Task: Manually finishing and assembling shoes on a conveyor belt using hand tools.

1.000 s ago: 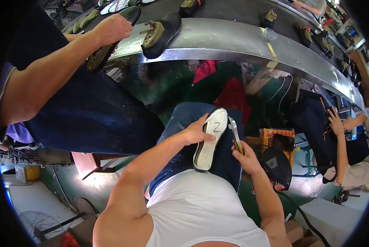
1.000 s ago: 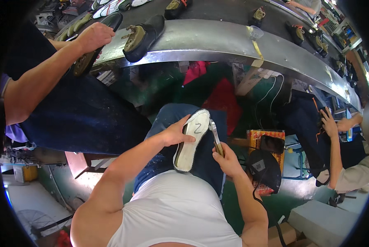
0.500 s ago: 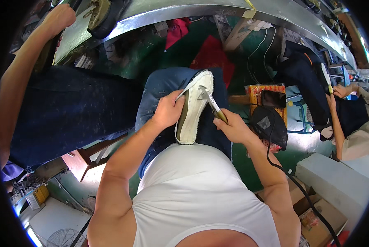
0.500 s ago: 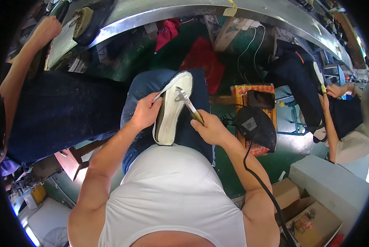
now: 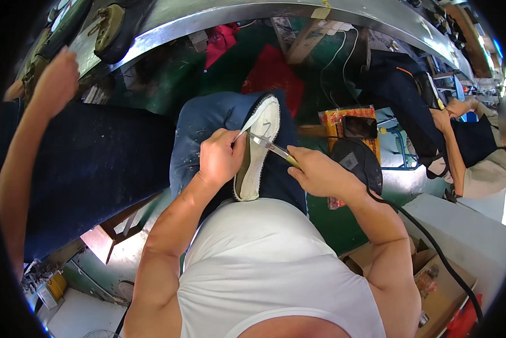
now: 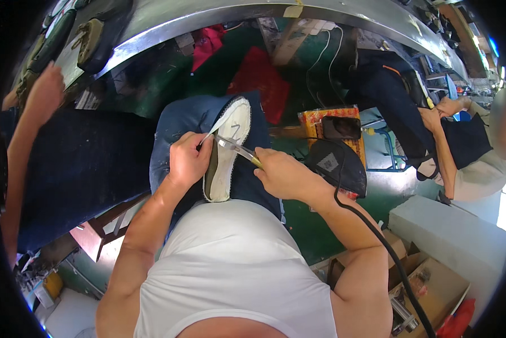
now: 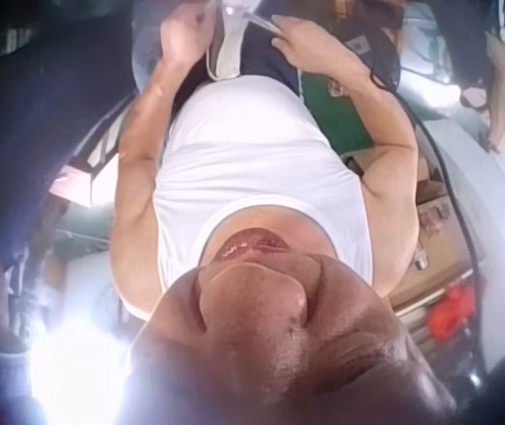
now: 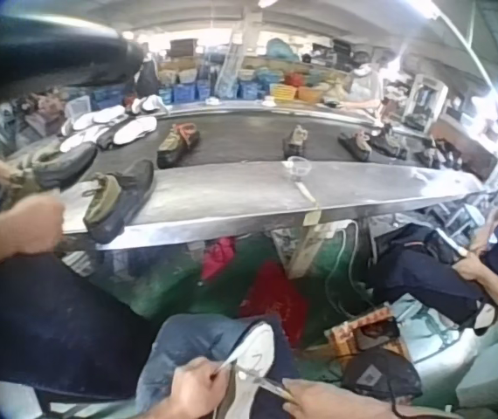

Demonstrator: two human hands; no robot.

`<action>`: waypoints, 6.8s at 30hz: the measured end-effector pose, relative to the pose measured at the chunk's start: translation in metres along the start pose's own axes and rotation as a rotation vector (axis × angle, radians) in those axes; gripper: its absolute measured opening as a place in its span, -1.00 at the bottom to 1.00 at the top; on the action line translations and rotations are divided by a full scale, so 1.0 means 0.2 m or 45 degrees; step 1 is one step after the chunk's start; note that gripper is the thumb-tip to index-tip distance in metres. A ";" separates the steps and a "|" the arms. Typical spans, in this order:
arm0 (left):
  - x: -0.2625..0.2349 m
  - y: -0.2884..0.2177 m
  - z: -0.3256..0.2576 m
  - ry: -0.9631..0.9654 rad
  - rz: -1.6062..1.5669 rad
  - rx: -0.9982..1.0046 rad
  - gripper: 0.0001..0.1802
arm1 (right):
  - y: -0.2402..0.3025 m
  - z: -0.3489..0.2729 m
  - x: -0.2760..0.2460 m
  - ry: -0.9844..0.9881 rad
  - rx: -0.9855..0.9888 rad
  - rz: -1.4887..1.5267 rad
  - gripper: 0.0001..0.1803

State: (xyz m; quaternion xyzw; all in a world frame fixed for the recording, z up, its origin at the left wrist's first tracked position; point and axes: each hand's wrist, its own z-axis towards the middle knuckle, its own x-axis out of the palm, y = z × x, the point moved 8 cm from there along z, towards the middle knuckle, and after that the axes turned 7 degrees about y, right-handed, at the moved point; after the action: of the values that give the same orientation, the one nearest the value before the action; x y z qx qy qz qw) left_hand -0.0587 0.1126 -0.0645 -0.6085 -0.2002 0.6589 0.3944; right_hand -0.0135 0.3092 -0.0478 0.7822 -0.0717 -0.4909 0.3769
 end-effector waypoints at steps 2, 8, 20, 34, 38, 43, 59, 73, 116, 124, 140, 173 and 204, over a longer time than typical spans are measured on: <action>0.00 -0.03 0.00 -0.041 -0.017 0.044 -0.93 | 0.06 0.07 -0.07 0.157 0.073 0.000 -0.68; 0.01 -0.07 0.02 0.105 0.029 0.115 -0.82 | -0.04 0.12 -0.07 0.939 0.725 0.645 -0.73; 0.39 0.43 -0.20 0.448 -1.848 -0.990 -0.27 | 0.00 0.30 0.18 0.482 0.332 0.114 -0.69; 0.31 0.37 -0.04 0.391 -1.679 -0.989 -0.32 | -0.15 0.29 0.43 0.380 0.592 1.150 -0.69; 0.30 0.38 -0.03 0.334 -1.580 -1.031 -0.40 | -0.12 0.30 0.52 0.288 0.542 1.498 -0.73; 0.28 0.43 -0.03 0.328 -1.505 -1.084 -0.56 | -0.17 0.24 0.63 0.993 0.545 2.641 -0.72; 0.26 0.41 0.05 0.600 -1.161 -1.221 -0.48 | -0.14 0.56 0.07 0.390 0.244 0.469 -0.53; 0.31 0.42 0.04 0.981 -1.170 -1.291 -0.53 | 0.05 0.15 0.20 0.443 -0.031 0.005 -0.51; 0.37 0.40 -0.21 0.636 -1.234 -0.846 -0.07 | 0.03 0.01 0.40 0.553 0.325 0.013 -0.79; 0.39 0.35 -0.26 0.282 -0.725 -0.410 -0.07 | -0.03 -0.12 0.47 0.698 0.210 0.067 -0.74; 0.35 0.29 -0.39 0.602 -0.639 -0.610 0.10 | 0.02 0.11 0.18 -0.013 0.165 0.431 -0.57; -1.22 0.12 1.75 -0.465 1.206 0.144 -0.53 | -0.54 0.12 0.42 0.295 0.747 1.631 -0.58; -0.37 -0.12 0.08 0.062 -1.255 -0.007 0.17 | 0.15 0.89 -0.33 -0.372 -0.223 1.525 -0.44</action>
State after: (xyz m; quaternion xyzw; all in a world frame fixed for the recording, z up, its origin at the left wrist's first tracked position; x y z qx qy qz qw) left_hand -0.0713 0.0744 0.0050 -0.4575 -0.4567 0.3790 0.6622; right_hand -0.1847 0.2278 -0.0227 0.4970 -0.5084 -0.3005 0.6358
